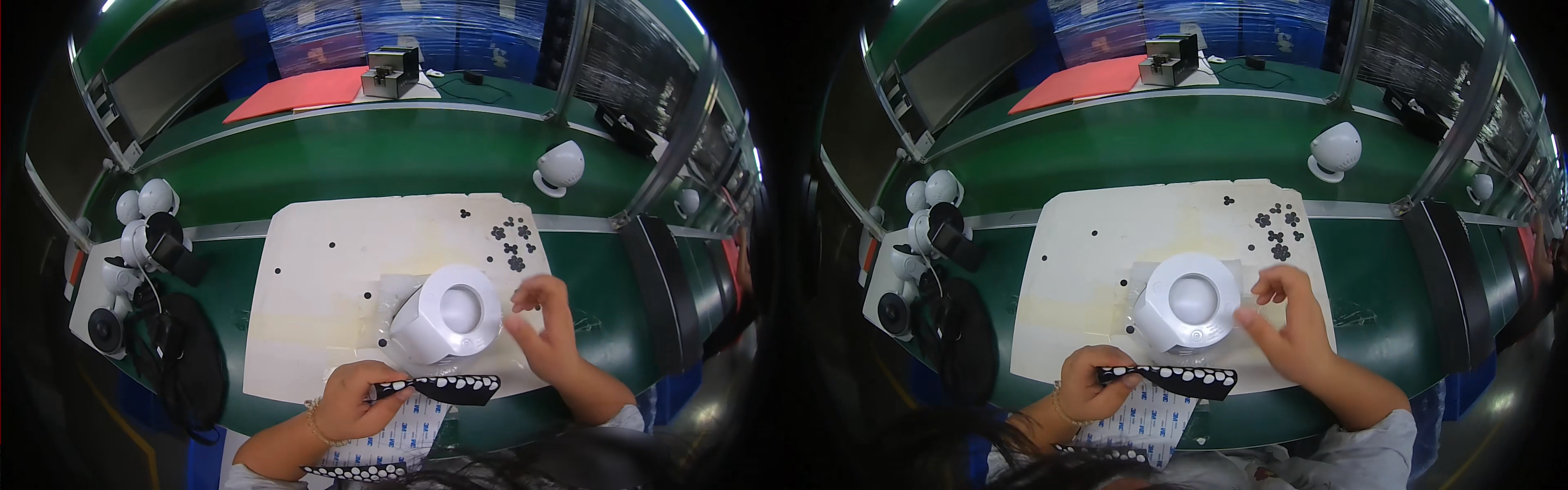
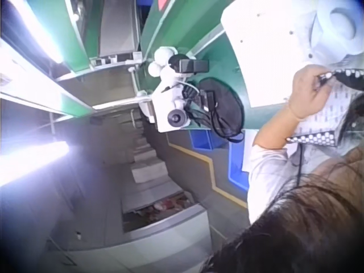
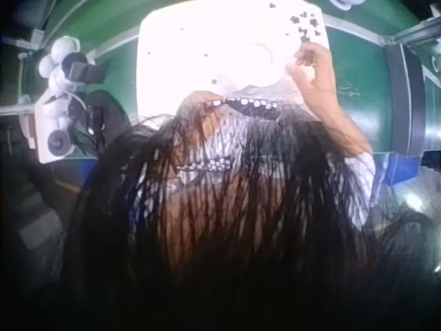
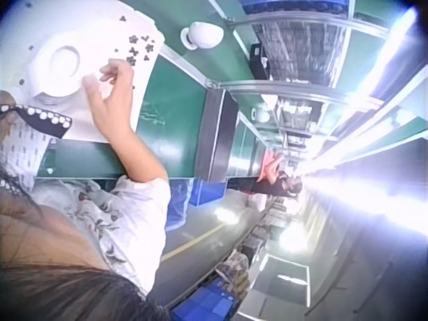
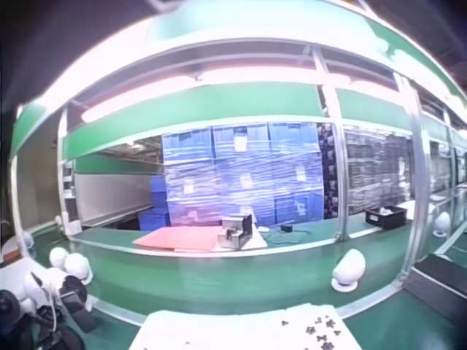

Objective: The person assembles white dome-shaped electronic devices on a green workbench. They repeatedly pick up a white plastic housing, peel small black circular pads from a backing sheet, and place them into the housing's mounting holes. The person then places the assembled unit onto the workbench and repeats the process with a new unit.

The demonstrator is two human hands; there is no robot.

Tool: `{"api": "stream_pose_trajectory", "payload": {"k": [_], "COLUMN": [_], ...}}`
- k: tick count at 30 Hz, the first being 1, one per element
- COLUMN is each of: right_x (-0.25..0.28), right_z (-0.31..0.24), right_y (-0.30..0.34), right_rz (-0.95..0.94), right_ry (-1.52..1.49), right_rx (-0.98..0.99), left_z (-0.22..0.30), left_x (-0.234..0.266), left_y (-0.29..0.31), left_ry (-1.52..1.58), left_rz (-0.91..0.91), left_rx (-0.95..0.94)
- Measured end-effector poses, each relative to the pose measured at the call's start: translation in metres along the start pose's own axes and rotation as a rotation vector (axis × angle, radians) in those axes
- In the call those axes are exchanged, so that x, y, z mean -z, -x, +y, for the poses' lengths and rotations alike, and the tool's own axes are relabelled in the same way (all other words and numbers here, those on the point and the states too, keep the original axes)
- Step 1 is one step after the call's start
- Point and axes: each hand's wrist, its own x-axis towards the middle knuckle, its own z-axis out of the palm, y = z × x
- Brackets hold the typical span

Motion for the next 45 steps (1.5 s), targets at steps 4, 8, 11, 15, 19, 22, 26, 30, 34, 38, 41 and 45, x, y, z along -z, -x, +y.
{"api": "stream_pose_trajectory", "payload": {"k": [4,8,11,15,19,22,26,30,34,38,41,45], "right_x": [-0.014,-0.020,-0.019,-0.009,-0.008,-0.011,-0.015,-0.018,-0.014,-0.009,-0.005,-0.017], "right_z": [-0.042,-0.043,-0.036,-0.039,-0.036,-0.035,-0.033,-0.032,-0.028,-0.023,-0.031,-0.037], "right_y": [0.007,0.014,0.014,0.007,0.007,0.005,0.008,0.012,0.010,0.012,0.007,0.003], "right_rz": [-0.113,-0.172,-0.214,-0.344,-0.399,-0.414,-0.311,-0.249,-0.302,-0.269,-0.130,-0.140], "right_ry": [-0.188,0.013,-0.095,-0.236,-0.329,-0.256,-0.223,-0.283,-0.179,0.010,-0.069,-0.086], "right_rx": [0.343,0.354,0.278,0.113,0.071,0.210,0.260,0.204,0.263,0.566,0.659,0.514], "left_z": [-0.002,-0.001,0.005,0.003,0.010,0.012,0.007,0.007,0.006,0.004,0.002,0.005], "left_x": [-0.005,-0.008,-0.005,0.001,-0.004,-0.003,0.001,-0.001,-0.002,-0.003,-0.005,-0.009], "left_y": [0.004,0.006,0.002,0.003,-0.004,-0.006,-0.007,-0.008,-0.008,-0.006,-0.003,-0.011], "left_ry": [0.002,0.033,-0.007,-0.008,0.275,0.276,0.098,0.101,0.082,0.086,0.030,-0.025], "left_rz": [-0.001,0.017,-0.049,-0.113,-0.072,-0.119,-0.223,-0.158,-0.141,-0.095,-0.039,-0.095], "left_rx": [0.026,0.110,0.170,0.137,0.290,0.364,0.236,0.162,0.127,0.091,0.094,-0.023]}}
